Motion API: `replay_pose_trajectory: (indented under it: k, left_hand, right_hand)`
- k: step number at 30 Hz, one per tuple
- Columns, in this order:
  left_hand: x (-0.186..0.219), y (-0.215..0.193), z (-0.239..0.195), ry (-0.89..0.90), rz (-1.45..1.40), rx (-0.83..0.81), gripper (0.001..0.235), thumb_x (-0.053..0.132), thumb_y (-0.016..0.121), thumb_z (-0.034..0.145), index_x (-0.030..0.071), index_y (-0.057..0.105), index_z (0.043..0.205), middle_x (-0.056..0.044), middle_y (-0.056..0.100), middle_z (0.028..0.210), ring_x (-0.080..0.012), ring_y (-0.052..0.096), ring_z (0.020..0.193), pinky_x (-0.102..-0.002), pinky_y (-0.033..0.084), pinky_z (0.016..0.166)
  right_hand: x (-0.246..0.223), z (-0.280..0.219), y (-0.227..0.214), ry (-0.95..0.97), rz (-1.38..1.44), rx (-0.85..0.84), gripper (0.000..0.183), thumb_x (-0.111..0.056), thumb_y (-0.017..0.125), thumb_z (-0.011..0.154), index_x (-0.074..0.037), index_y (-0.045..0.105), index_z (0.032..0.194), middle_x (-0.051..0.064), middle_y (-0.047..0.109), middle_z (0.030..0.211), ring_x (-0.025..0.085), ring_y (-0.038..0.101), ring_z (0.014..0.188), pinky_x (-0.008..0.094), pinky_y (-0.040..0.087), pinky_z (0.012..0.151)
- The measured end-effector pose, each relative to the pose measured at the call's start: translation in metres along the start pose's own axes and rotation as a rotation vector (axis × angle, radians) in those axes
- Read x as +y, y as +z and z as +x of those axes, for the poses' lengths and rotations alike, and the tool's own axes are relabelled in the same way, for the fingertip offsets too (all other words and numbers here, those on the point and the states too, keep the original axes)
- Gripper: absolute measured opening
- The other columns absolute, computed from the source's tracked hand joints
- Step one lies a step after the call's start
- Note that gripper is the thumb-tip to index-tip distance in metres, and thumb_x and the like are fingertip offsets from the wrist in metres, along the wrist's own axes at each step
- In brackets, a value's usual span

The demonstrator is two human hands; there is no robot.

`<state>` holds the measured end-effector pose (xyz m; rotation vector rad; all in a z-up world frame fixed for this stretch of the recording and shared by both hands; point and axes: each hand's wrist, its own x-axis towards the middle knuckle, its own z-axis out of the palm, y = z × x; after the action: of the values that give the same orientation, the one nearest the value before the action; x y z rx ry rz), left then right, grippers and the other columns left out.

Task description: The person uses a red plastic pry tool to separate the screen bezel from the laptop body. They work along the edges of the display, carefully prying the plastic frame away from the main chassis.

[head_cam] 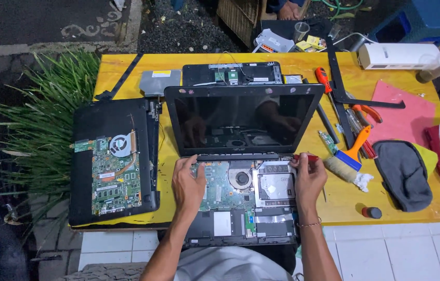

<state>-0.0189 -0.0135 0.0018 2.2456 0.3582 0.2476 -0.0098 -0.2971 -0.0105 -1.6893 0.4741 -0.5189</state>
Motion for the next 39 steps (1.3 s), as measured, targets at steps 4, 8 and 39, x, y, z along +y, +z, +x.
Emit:
replay_pose_trajectory:
  k: [4, 8, 39]
  left_hand:
    - [0.006, -0.004, -0.001, -0.057, -0.040, -0.006, 0.032, 0.018, 0.073, 0.090, 0.007, 0.074, 0.120, -0.011, 0.070, 0.106, -0.0278, 0.070, 0.084, -0.041, 0.056, 0.074]
    - [0.006, -0.004, 0.001, -0.140, -0.080, -0.037, 0.034, 0.019, 0.072, 0.091, 0.009, 0.074, 0.123, -0.010, 0.072, 0.108, -0.0247, 0.071, 0.083, -0.037, 0.056, 0.073]
    - [0.004, 0.000, -0.007, -0.187, -0.193, 0.015, 0.031, 0.016, 0.069, 0.090, 0.009, 0.077, 0.120, -0.009, 0.075, 0.104, -0.0216, 0.071, 0.072, -0.035, 0.055, 0.068]
  right_hand:
    - [-0.007, -0.001, 0.003, 0.028, 0.052, 0.015, 0.016, -0.008, 0.057, 0.111, 0.006, 0.065, 0.114, 0.017, 0.065, 0.092, 0.021, 0.069, 0.082, 0.038, 0.060, 0.085]
    - [-0.012, -0.003, 0.007, 0.058, 0.037, 0.028, 0.016, -0.009, 0.061, 0.110, 0.006, 0.066, 0.115, 0.019, 0.067, 0.092, 0.023, 0.071, 0.081, 0.038, 0.061, 0.082]
    - [-0.011, 0.000, 0.017, -0.008, -0.553, -0.228, 0.021, -0.015, 0.063, 0.100, -0.002, 0.079, 0.106, 0.025, 0.071, 0.079, 0.038, 0.068, 0.071, 0.046, 0.052, 0.064]
